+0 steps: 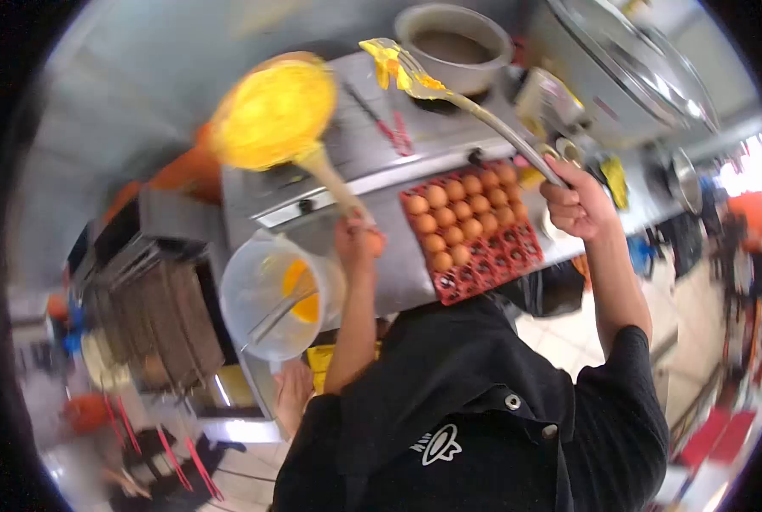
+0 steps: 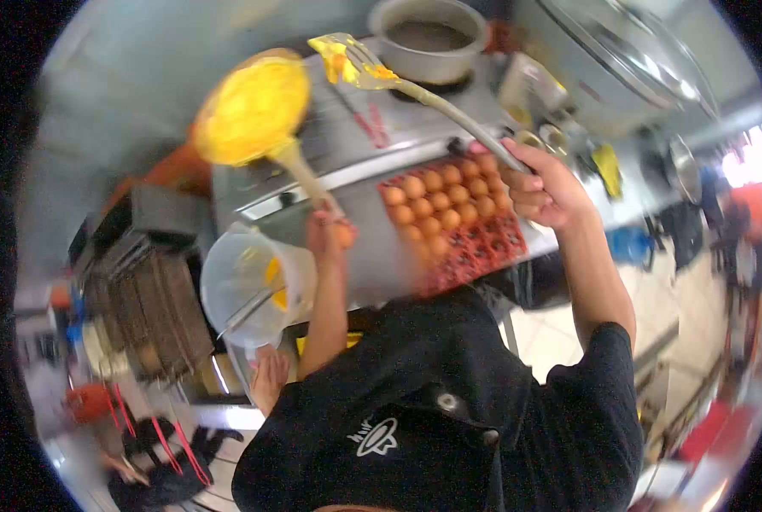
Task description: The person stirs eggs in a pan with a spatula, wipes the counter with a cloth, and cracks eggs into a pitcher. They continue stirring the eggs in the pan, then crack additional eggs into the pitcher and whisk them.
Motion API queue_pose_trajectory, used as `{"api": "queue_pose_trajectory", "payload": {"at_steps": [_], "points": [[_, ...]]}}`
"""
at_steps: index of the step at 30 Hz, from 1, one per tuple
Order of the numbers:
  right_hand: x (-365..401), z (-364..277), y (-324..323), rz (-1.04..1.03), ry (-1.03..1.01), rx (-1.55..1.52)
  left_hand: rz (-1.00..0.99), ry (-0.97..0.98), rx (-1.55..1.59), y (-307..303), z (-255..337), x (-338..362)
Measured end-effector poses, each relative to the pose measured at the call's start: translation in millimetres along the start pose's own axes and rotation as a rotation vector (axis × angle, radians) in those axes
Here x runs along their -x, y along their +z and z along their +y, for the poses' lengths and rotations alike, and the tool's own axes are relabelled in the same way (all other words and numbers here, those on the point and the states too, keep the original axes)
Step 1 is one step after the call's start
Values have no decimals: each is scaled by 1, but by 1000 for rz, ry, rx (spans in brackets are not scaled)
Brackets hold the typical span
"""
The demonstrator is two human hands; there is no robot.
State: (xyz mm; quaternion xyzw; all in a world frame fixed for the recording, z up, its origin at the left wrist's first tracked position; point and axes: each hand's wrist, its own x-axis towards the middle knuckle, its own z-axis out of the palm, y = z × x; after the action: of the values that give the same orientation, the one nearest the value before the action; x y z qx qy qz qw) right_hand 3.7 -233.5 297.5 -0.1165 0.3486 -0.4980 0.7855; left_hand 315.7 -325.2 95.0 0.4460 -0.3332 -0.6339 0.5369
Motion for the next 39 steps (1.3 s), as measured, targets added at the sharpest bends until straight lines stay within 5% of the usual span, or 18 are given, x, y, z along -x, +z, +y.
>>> {"api": "queue_pose_trajectory", "payload": {"at_steps": [7,12,15,19,22,24,25,26,27,28,29,30,31,32,35,39], "points": [[235,116,-96,543,-324,-22,-101,-78,11,-7,-33,42],[317,226,-149,989,-353,-154,-125,-149,-70,-11,-45,56],[304,275,-204,1170,-297,24,-115,-248,-100,-13,-45,63],[209,341,-330,1623,-61,1399,-121,-298,-167,-13,-48,63],[164,344,-357,1652,99,1212,-123,-292,-185,-20,-41,69],[157,379,-418,1794,-228,1284,-117,-266,-181,-20,-39,61],[163,398,-447,1731,-231,795,-103,-268,-147,-25,-43,59],[173,380,-408,1521,-42,517,-68,-255,-112,-33,-41,60],[182,380,-391,1282,-328,-165,-83,-263,-98,-32,-36,62],[195,412,-403,1063,-501,-194,-76,-241,-76,-28,-33,60],[206,405,-375,1199,-361,-296,-86,-253,-78,-29,-28,56],[212,394,-365,1180,-265,-278,-68,-239,-107,-26,-21,55],[232,433,-420,909,-431,-329,-95,78,-667,-37,-40,44],[231,400,-398,1033,-326,-195,-159,142,-516,-51,-66,28],[201,306,-311,1133,-282,224,-71,-225,39,-33,-45,23],[148,172,-204,878,-471,753,-32,-48,65,-11,-16,22]]}}
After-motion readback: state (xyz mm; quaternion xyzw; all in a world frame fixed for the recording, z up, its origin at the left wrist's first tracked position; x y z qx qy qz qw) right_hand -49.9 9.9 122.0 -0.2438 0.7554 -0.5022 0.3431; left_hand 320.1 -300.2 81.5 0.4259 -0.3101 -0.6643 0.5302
